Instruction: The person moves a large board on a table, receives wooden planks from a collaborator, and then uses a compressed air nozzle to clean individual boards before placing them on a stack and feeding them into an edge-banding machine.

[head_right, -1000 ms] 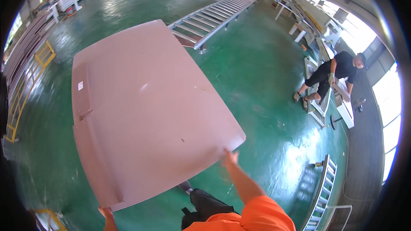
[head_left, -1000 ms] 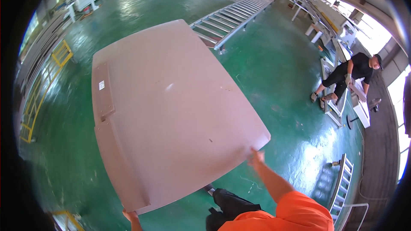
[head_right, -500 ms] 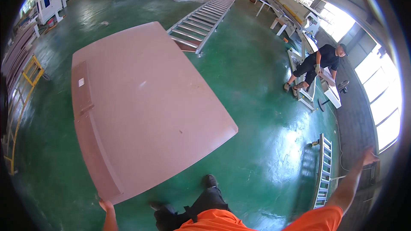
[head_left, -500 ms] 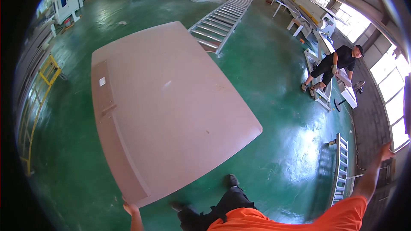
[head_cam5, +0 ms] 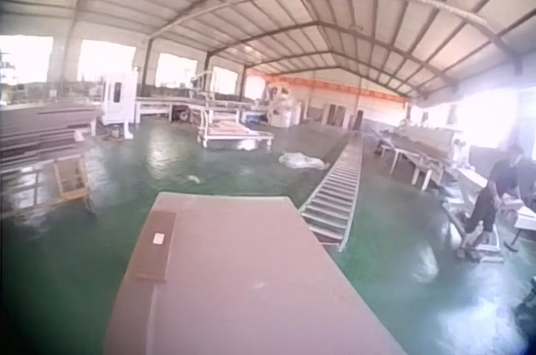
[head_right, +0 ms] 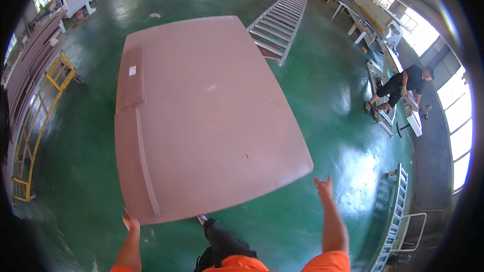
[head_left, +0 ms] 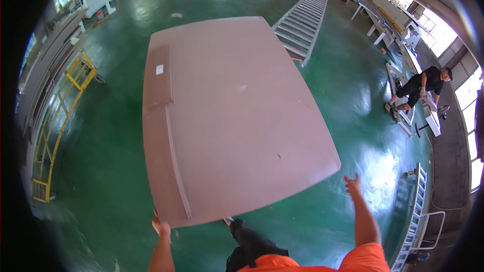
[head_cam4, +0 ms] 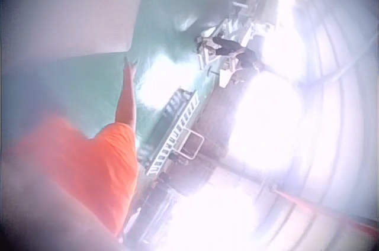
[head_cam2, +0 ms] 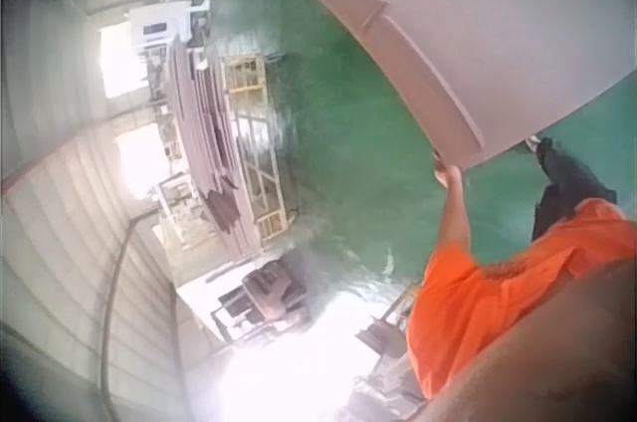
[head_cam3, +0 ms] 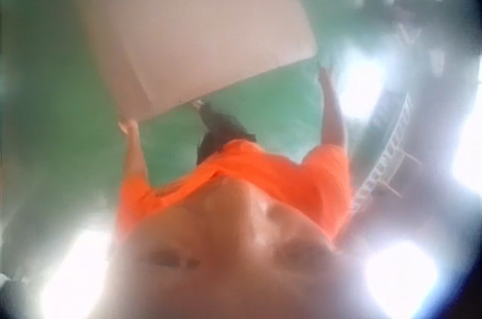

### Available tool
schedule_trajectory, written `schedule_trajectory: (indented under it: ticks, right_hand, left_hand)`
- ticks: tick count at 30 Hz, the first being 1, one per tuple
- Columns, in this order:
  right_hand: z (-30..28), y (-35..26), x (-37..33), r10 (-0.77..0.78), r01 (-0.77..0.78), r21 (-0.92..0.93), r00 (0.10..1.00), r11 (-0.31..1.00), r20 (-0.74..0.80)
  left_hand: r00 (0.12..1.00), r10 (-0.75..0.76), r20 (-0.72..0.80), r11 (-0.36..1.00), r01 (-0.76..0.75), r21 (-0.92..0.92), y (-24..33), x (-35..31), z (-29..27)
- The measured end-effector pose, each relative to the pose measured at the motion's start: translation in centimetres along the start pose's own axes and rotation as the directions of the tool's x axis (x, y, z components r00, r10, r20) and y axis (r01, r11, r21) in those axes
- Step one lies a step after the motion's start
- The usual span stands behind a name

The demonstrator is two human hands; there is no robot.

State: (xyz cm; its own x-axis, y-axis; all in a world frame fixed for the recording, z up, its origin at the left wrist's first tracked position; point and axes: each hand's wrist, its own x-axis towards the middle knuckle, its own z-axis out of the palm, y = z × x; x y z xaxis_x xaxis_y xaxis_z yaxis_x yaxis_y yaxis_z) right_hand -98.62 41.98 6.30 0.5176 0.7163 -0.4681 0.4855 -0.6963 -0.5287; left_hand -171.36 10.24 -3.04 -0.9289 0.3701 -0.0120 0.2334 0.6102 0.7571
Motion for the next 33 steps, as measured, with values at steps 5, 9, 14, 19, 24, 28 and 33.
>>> schedule_trajectory:
  ticks: [5,9,14,19,24,28,33]
  right_hand:
    - [17.2,-11.2,-8.3,-0.393,0.289,-0.468,0.909,0.835,-0.14]
    - [22.9,-17.5,-10.1,-0.278,0.196,-0.503,0.956,0.841,-0.091]
    - [26.6,-8.0,-5.2,-0.41,0.406,0.075,0.91,0.911,0.057]
    - [33.6,-8.1,-11.4,-0.499,0.501,-0.03,0.852,0.865,-0.161]
    - [40.1,-8.2,-21.3,-0.348,0.337,-0.1,0.93,0.936,-0.123]
    - [41.8,-6.9,-26.2,-0.388,0.385,-0.048,0.92,0.921,-0.05]
    - [45.2,-8.9,-39.7,-0.303,0.303,-0.143,0.953,0.942,0.026]
  left_hand:
    - [0.992,0.026,0.126,0.989,-0.043,0.138,-9.8,12.9,-1.1]
    - [0.984,0.027,0.178,0.999,-0.018,-0.051,-14.2,20.7,-5.4]
    - [0.887,-0.203,0.414,0.772,-0.115,0.625,-5.9,30.6,-7.6]
    - [0.897,-0.024,0.441,0.888,-0.183,0.421,-11.1,41.1,-12.2]
    - [0.883,-0.103,0.458,0.968,-0.018,0.252,-11.8,50.1,-17.1]
    - [0.882,0.068,0.466,0.921,-0.235,0.31,-18.5,54.5,-18.7]
    - [0.917,0.1,0.385,0.935,-0.218,0.278,-28.6,56.5,-26.8]
